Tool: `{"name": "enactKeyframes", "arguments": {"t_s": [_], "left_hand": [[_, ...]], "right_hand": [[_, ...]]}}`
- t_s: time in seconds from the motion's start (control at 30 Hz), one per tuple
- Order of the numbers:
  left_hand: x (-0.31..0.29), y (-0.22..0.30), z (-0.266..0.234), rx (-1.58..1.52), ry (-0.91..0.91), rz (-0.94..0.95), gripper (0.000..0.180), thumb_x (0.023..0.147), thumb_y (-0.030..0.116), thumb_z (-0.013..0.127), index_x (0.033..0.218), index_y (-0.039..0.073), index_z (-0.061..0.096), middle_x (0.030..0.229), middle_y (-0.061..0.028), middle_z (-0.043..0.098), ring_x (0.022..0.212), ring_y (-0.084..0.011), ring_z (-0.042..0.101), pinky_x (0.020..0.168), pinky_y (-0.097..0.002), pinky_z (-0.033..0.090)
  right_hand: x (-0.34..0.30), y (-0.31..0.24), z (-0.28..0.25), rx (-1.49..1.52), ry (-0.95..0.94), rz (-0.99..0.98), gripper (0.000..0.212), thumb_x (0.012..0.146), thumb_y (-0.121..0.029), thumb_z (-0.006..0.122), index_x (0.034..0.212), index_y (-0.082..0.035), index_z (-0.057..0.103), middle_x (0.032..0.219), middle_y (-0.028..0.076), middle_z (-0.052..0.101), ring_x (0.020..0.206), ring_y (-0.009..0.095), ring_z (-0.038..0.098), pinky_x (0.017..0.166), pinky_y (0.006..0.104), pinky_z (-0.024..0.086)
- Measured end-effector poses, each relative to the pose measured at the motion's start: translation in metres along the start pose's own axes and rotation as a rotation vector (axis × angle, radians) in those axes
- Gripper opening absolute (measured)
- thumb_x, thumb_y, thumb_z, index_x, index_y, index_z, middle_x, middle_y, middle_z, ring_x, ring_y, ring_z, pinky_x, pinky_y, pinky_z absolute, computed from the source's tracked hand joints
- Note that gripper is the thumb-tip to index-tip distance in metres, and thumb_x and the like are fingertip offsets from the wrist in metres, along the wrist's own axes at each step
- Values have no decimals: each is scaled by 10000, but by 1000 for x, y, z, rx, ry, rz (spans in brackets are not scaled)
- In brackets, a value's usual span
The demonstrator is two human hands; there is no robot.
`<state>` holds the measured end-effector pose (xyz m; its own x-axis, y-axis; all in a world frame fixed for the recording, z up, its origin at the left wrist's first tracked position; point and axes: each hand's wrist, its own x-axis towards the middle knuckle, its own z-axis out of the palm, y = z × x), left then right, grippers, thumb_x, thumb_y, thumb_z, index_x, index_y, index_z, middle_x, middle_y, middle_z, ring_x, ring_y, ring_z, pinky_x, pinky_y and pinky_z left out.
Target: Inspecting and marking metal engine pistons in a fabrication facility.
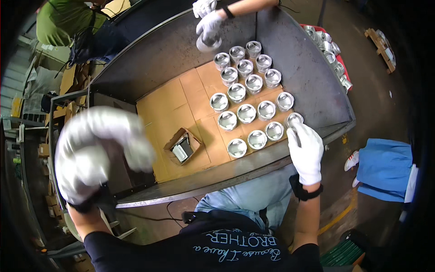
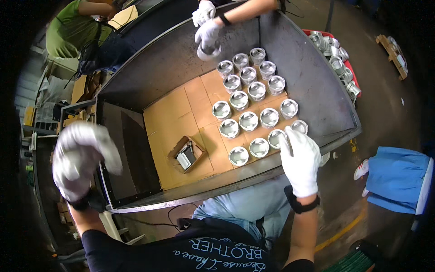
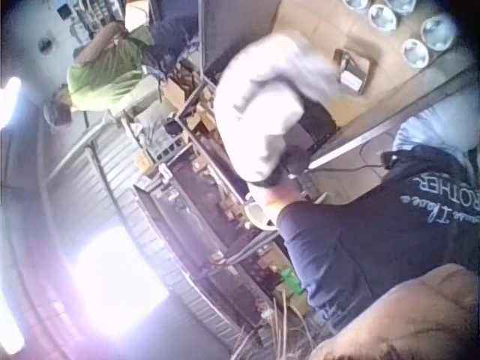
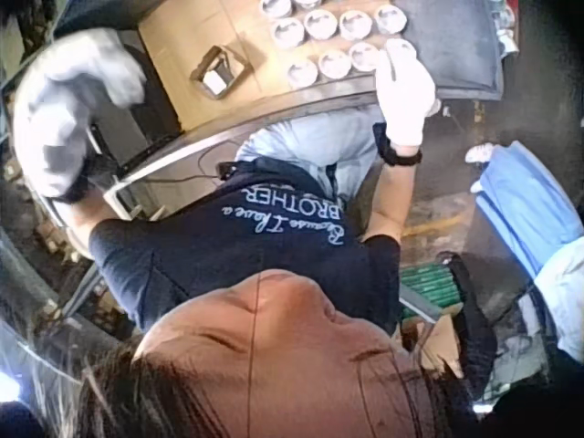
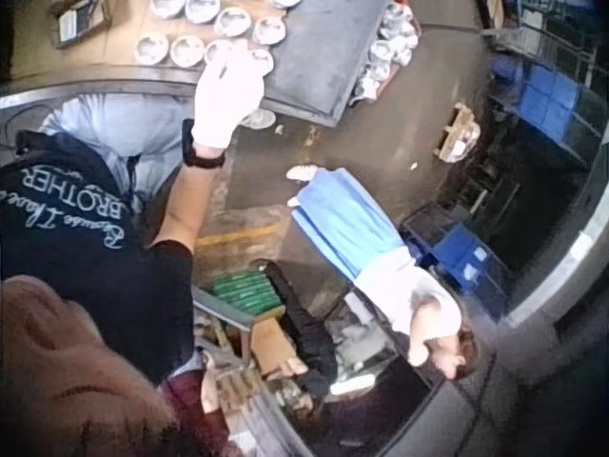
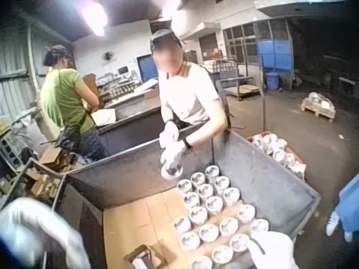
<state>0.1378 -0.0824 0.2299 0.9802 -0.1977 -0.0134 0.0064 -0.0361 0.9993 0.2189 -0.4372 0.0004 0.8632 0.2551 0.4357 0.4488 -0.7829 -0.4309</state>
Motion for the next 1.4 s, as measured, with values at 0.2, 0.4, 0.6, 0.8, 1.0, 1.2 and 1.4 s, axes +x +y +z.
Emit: {"name": "enactKeyframes", "arguments": {"t_s": [0.2, 0.4, 0.6, 0.8, 1.0, 1.2, 1.4], "left_hand": [[148, -130, -8, -29, -242, -166, 456, 978, 308, 541, 1310, -6, 553, 1114, -108, 670, 954, -173, 632, 819, -309, 509], [169, -406, 56, 344, -728, -700, 262, 912, 274, 665, 1065, 62, 682, 940, -82, 716, 839, -248, 688, 754, -367, 564], [112, -557, 79, 1077, -764, -619, 502, 859, 491, 642, 1135, 73, 681, 962, -142, 733, 833, -341, 701, 763, -415, 549], [76, -619, 106, 1129, -883, -568, 594, 873, 518, 592, 1328, 138, 564, 1264, -138, 615, 1172, -310, 578, 998, -405, 445], [65, -621, 120, 1111, -864, -546, 596, 864, 325, 621, 1409, 130, 478, 1418, -156, 507, 1336, -320, 454, 1134, -393, 351], [84, -599, 90, 792, -773, -418, 430, 841, 226, 605, 1258, 126, 571, 1211, -155, 628, 1145, -318, 585, 968, -388, 462], [115, -512, 33, 487, -376, -514, 459, 946, 470, 532, 1188, 94, 633, 986, -179, 702, 991, -332, 670, 862, -402, 501]], "right_hand": [[-8, 14, 29, -73, 57, 7, 139, 829, -184, 718, 942, -102, 725, 821, 71, 695, 691, 280, 655, 636, 393, 516], [-4, 15, 31, -75, 60, 50, 115, 814, -152, 725, 912, -95, 704, 777, 70, 672, 663, 278, 637, 610, 396, 501], [-2, 18, 36, -33, 56, 99, 121, 793, -120, 742, 892, -65, 701, 781, 82, 678, 665, 285, 641, 608, 387, 505], [0, 18, 35, -43, 24, 129, 132, 796, -127, 735, 907, -62, 707, 777, 86, 682, 668, 282, 647, 608, 387, 507], [0, 19, 36, -12, 58, 158, 114, 802, -125, 722, 895, -66, 691, 724, 74, 652, 633, 269, 624, 587, 389, 486], [-3, 20, 35, -38, 78, 145, 116, 821, -147, 706, 912, -75, 692, 745, 70, 656, 651, 272, 627, 602, 398, 489], [-4, 14, 29, -42, 115, 133, 116, 844, -187, 678, 926, -109, 706, 756, 54, 660, 674, 280, 630, 627, 414, 492]]}}
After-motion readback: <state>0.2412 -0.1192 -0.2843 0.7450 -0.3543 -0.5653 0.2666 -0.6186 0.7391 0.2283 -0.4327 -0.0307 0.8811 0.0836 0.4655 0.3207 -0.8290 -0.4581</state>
